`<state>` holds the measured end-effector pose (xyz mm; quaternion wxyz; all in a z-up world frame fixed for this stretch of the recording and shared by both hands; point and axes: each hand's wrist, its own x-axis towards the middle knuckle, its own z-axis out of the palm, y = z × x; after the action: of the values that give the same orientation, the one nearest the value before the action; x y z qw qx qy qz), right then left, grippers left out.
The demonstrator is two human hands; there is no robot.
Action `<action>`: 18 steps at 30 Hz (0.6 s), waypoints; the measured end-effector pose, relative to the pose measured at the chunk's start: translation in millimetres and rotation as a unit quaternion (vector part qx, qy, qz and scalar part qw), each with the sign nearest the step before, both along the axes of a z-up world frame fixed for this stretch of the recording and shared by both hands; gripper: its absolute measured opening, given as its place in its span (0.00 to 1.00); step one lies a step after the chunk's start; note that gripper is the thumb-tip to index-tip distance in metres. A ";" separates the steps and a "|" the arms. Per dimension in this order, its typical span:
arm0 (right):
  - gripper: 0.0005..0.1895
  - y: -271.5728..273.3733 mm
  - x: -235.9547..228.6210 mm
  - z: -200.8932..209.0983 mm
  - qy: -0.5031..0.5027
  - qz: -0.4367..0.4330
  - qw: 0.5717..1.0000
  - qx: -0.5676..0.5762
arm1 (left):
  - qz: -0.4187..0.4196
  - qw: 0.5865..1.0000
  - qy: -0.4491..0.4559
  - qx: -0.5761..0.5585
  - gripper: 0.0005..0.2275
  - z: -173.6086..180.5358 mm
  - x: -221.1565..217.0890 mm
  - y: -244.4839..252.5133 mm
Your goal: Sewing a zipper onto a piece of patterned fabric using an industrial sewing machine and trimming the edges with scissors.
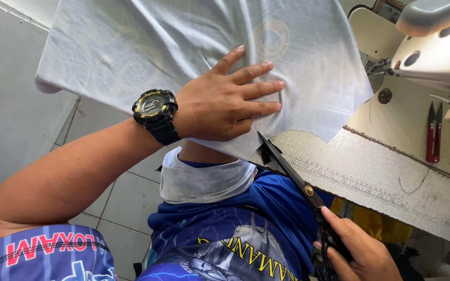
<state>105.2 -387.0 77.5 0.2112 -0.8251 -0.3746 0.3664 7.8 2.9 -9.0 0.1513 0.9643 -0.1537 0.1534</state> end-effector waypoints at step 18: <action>0.36 20.0 2.1 -8.2 -0.060 0.067 0.991 0.096 | 0.004 1.000 0.025 -0.007 0.19 -3.2 2.0 -1.6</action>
<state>107.3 -367.1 69.3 0.2412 -0.7945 -0.4749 0.2917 9.8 1.3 -12.2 0.1612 0.9673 -0.1453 0.1311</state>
